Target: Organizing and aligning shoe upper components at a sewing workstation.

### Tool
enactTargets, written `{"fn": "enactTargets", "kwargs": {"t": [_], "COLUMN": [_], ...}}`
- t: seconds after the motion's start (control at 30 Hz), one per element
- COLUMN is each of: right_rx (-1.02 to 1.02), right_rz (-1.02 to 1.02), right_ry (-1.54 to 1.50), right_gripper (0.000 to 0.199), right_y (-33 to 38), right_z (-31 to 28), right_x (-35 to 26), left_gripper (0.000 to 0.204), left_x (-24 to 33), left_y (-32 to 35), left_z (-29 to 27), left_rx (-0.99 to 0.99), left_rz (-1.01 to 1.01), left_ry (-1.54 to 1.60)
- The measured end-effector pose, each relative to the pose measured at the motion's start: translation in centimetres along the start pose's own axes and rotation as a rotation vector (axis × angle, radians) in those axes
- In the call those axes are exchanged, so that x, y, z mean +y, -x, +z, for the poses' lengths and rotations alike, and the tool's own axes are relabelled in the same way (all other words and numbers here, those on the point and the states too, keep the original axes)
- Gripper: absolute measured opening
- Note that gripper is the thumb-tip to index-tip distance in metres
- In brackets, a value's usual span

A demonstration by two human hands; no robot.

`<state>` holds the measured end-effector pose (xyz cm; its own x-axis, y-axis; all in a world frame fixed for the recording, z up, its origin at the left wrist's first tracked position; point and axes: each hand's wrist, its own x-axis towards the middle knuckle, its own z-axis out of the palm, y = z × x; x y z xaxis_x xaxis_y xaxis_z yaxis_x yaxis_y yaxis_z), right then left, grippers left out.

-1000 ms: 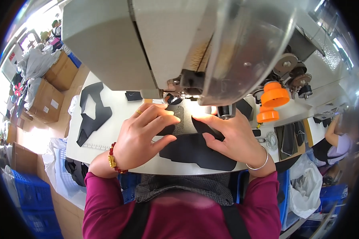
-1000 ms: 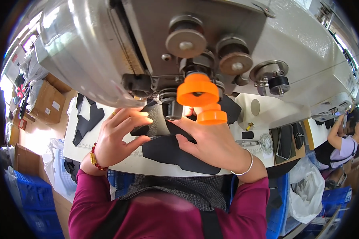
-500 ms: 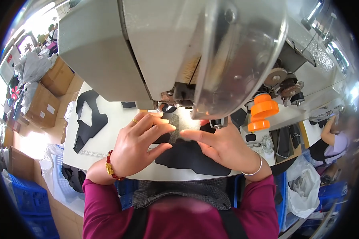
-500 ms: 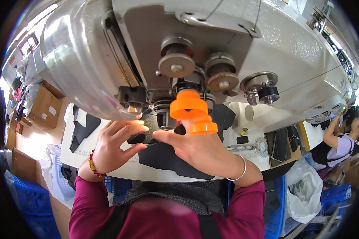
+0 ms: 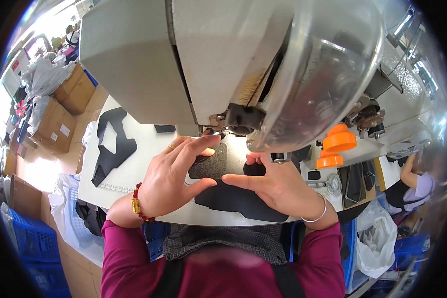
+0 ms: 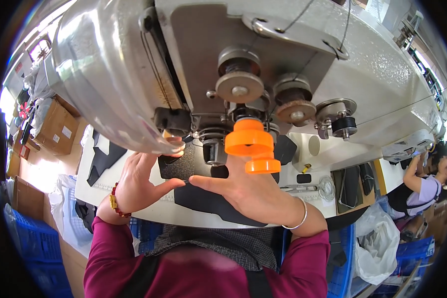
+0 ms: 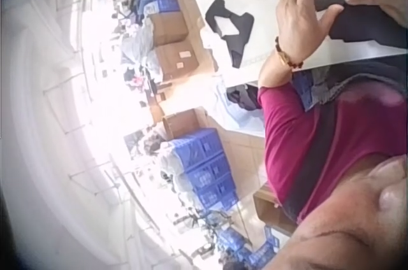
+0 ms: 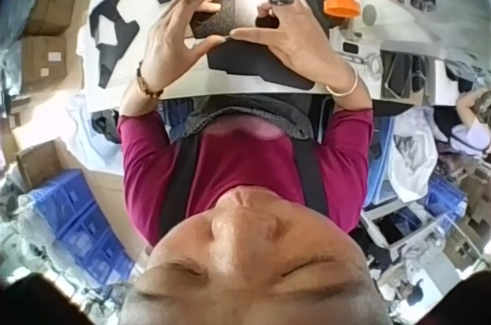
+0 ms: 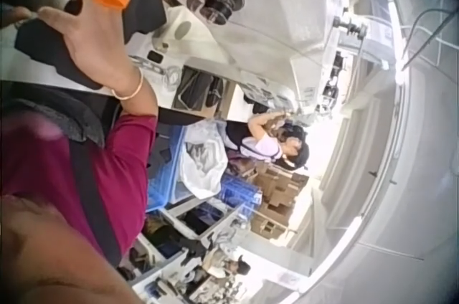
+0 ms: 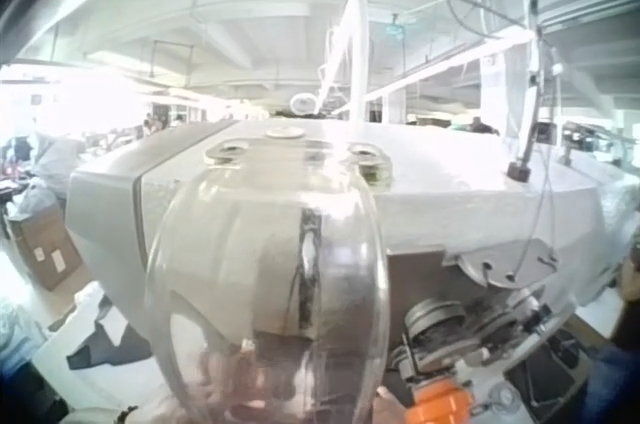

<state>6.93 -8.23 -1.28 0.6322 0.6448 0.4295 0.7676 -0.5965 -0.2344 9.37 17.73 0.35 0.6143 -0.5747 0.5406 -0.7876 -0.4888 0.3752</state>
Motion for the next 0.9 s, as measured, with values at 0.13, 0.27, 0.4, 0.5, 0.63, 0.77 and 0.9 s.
{"fn": "enactTargets", "kwargs": {"t": [0.13,0.27,0.4,0.5,0.63,0.77,0.9], "right_rx": [0.009,0.005,0.042,-0.010,-0.059,0.000,-0.005], "right_rz": [-0.007,-0.013,-0.043,-0.034,0.001,-0.030,-0.046], "right_ry": [0.004,0.033,0.024,-0.070,-0.064,-0.105,-0.004], "right_gripper": [0.062,0.062,0.058,0.058,0.058,0.058,0.056], "right_y": [0.06,0.21,-0.02,-0.24,0.00,-0.18,-0.21], "right_z": [0.06,0.16,-0.06,-0.30,-0.52,-0.10,-0.30], "right_x": [0.08,0.15,0.16,0.00,-0.02,0.10,0.06], "left_gripper": [0.086,0.079,0.055,0.040,0.039,0.038,0.037], "left_x": [-0.03,0.18,-0.07,0.07,-0.04,0.06,-0.28], "left_y": [-0.02,-0.13,0.06,0.11,0.06,-0.08,-0.25], "left_z": [-0.27,-0.23,-0.10,0.06,0.15,0.08,-0.01], "left_rx": [-0.038,-0.020,-0.028,-0.017,-0.030,-0.032,-0.062], "left_rz": [-0.019,-0.023,0.054,0.075,0.105,0.128,0.142], "left_ry": [-0.007,-0.004,-0.079,-0.103,-0.134,-0.180,-0.180]}}
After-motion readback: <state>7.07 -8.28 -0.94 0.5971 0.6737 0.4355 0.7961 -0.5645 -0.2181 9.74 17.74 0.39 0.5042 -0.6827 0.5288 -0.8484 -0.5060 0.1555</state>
